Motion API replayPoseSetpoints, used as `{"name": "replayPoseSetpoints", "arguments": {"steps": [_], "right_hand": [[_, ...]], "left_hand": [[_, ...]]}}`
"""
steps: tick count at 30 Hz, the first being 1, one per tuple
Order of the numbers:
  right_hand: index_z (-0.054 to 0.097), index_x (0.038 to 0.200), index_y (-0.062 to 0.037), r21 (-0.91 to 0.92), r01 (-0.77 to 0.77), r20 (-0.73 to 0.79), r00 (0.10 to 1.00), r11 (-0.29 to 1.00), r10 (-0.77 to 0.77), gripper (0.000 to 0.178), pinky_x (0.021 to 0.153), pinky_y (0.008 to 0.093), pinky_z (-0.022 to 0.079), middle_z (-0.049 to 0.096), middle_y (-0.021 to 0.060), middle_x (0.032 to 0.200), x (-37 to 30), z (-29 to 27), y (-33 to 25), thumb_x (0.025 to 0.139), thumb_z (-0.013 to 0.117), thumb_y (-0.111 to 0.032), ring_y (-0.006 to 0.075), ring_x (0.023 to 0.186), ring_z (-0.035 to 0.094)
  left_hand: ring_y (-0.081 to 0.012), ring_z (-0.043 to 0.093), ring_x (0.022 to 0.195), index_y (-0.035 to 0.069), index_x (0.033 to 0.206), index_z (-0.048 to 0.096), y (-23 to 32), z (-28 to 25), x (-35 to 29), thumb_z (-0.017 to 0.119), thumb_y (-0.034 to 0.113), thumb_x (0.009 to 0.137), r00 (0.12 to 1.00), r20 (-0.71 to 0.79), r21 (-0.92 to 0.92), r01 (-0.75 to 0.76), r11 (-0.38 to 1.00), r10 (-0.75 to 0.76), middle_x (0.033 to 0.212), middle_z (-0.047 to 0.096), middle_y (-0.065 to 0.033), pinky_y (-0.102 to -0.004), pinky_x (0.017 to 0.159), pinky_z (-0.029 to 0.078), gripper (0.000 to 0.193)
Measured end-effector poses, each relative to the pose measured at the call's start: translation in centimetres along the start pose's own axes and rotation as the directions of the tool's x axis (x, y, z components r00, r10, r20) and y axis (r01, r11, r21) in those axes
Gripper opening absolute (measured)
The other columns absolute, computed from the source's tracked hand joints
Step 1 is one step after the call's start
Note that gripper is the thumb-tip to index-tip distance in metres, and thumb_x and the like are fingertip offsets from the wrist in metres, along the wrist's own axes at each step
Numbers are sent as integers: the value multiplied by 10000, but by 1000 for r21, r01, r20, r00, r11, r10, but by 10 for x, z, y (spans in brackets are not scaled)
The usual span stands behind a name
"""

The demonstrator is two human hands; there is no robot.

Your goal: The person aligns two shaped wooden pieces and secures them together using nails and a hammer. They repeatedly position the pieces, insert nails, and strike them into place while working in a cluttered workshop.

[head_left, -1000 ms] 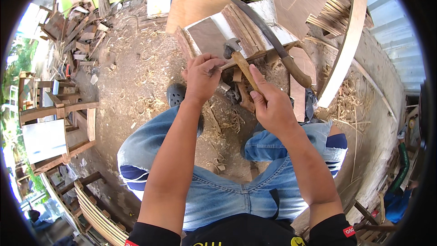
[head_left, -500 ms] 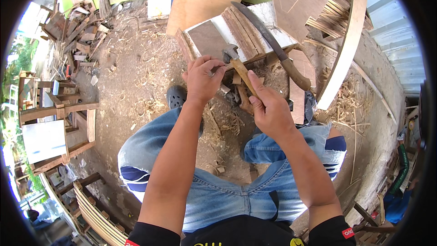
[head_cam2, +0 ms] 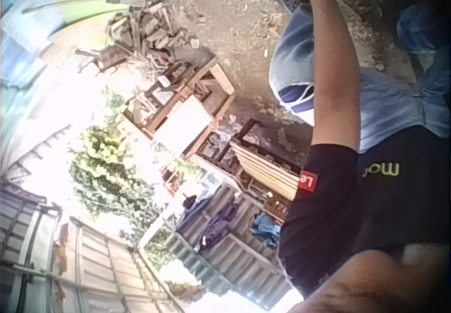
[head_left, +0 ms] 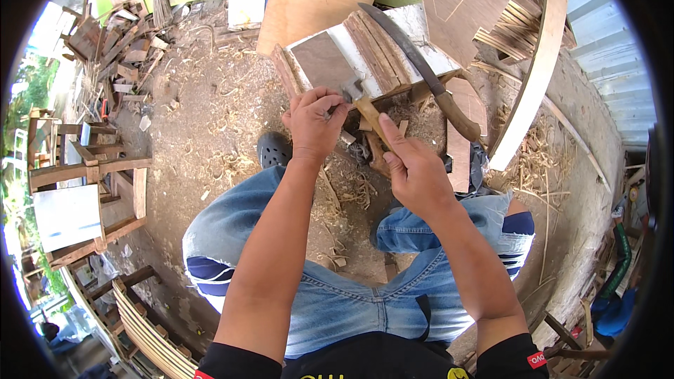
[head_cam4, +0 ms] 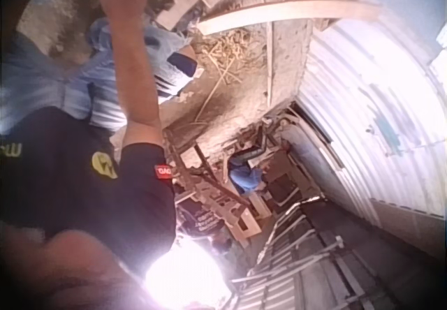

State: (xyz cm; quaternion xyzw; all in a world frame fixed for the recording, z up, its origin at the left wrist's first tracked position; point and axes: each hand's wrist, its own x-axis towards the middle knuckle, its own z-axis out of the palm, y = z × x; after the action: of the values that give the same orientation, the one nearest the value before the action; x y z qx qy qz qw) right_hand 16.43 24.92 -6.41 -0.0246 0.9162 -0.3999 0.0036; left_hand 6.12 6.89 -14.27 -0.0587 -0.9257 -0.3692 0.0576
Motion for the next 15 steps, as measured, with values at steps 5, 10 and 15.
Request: {"name": "replayPoseSetpoints", "arguments": {"steps": [5,10,15], "right_hand": [[428,1513,-253,19,28,-45,999,999,-27,623,702,463,529,633,146,902,-3,2,1,938,605,-92,381,781,647],[428,1514,-251,-14,-5,25,1000,1000,5,623,711,461,531,639,147,917,-1,2,2,938,603,-88,382,791,648],[433,1511,-249,-6,8,-24,1000,1000,-8,613,719,452,535,644,147,928,-1,-2,1,943,596,-86,374,801,656]], "left_hand": [[-191,566,1105,232,903,785,-6,4,0,809,291,776,997,-58,-19,-45,999,44,1052,684,85,-431,957,297,142],[-192,564,1117,233,905,783,-7,6,1,807,284,770,999,-44,-1,-21,1000,21,1054,682,82,-435,963,300,147],[-203,559,1138,238,949,764,-3,-1,-1,783,246,784,997,-19,3,-70,998,70,1096,675,77,-442,966,309,167]]}}
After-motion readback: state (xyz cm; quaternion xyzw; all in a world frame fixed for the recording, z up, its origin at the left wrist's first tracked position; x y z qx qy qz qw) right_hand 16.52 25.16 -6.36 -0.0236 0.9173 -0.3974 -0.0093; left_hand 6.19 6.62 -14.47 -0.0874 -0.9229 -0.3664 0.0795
